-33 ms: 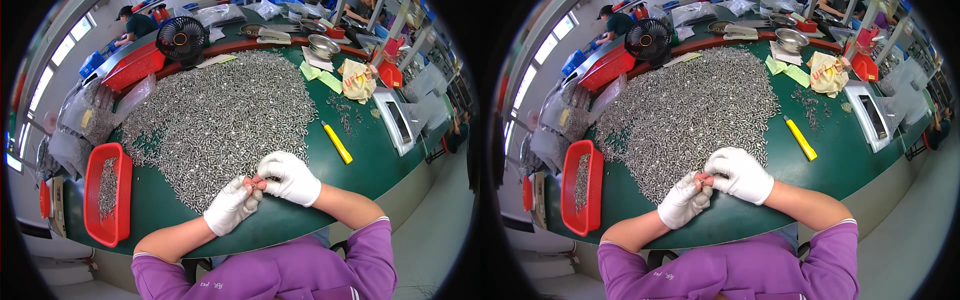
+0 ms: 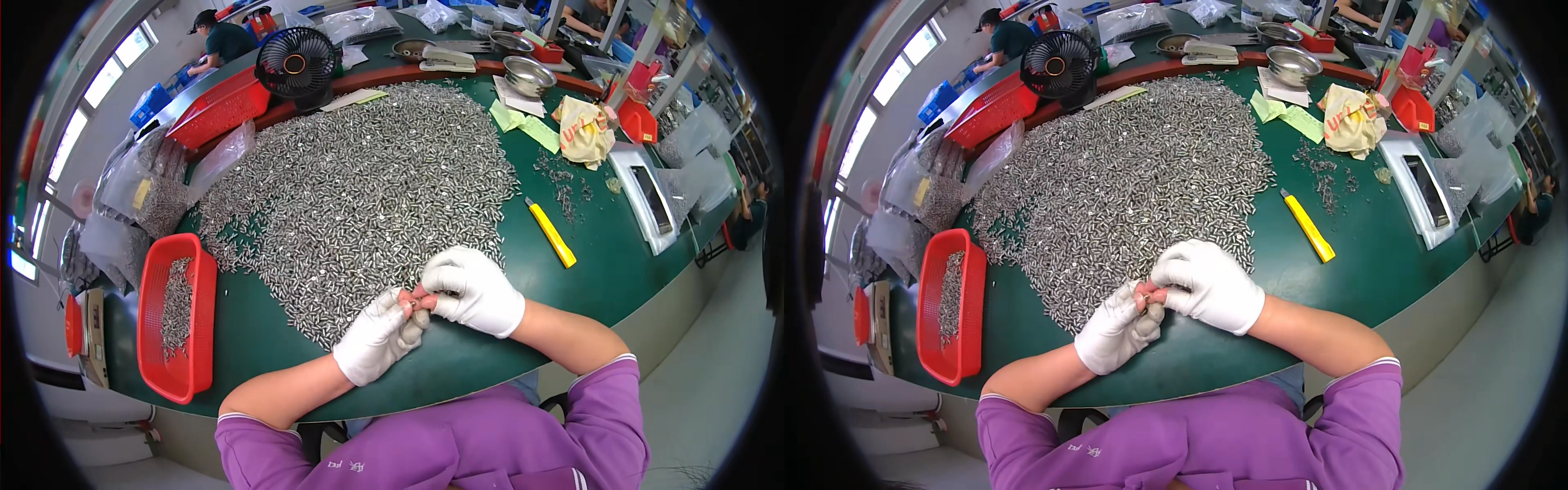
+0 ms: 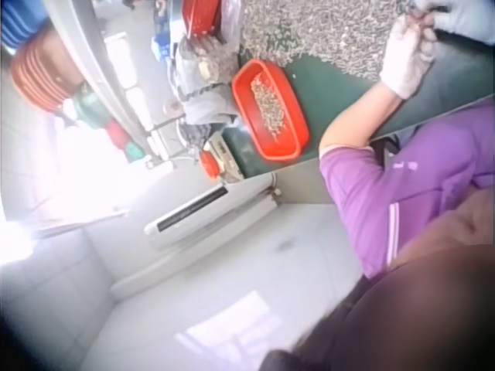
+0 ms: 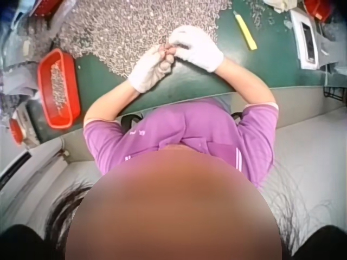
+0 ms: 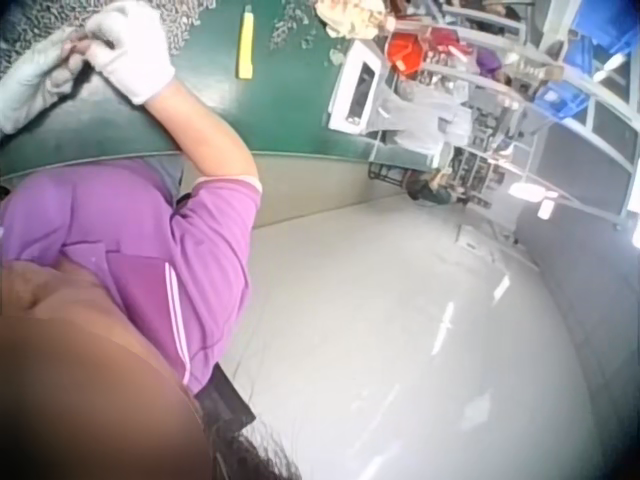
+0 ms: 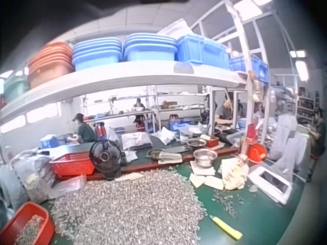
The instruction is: Sorting and inspecting a large pile of small metal screws at an industrial workbench.
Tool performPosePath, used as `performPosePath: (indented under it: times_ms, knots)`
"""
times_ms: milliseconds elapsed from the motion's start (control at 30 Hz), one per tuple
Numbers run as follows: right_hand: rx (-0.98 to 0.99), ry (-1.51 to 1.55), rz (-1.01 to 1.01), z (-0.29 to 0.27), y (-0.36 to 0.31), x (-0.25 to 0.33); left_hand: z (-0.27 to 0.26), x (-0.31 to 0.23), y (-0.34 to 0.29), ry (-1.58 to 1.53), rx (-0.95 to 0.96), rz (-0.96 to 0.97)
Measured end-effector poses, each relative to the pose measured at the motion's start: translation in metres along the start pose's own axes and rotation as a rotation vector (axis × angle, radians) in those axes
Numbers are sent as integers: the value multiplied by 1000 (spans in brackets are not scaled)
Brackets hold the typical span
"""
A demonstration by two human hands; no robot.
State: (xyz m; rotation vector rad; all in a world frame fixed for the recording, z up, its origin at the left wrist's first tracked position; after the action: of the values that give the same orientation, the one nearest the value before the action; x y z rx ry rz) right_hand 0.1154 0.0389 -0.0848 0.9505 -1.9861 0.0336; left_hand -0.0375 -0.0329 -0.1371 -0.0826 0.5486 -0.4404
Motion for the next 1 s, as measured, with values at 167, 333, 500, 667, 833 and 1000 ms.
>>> performPosePath:
  times_ms: [167,333,500,667,833,1000]
  knots:
    - [3,-107,-146,-2,0,5,0,-1,-2,1,-2,-11]
    - [-10,-181,-152,-3,1,5,0,0,-1,-6,26,-18]
    - [-4,-81,-105,-1,1,6,3,0,-4,55,-59,-2]
    - [47,-37,-52,0,0,1,1,2,-3,67,-20,5]
    - [61,-25,-55,2,0,0,0,1,-3,-17,-6,-41]
    - [41,-50,-124,3,0,-1,-3,4,-4,27,18,-60]
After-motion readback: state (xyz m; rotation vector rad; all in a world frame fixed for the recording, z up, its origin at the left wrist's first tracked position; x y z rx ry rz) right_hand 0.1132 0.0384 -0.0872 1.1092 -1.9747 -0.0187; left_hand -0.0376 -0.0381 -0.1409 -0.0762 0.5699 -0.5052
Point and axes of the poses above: each hand's wrist, its own y-axis towards the middle knuckle, its own z-axis out of the palm, x = y × z, the point moved 3 cm from there along y, towards the middle knuckle, and after that the axes turned 10 degrees about z, right-handed, at the moved point
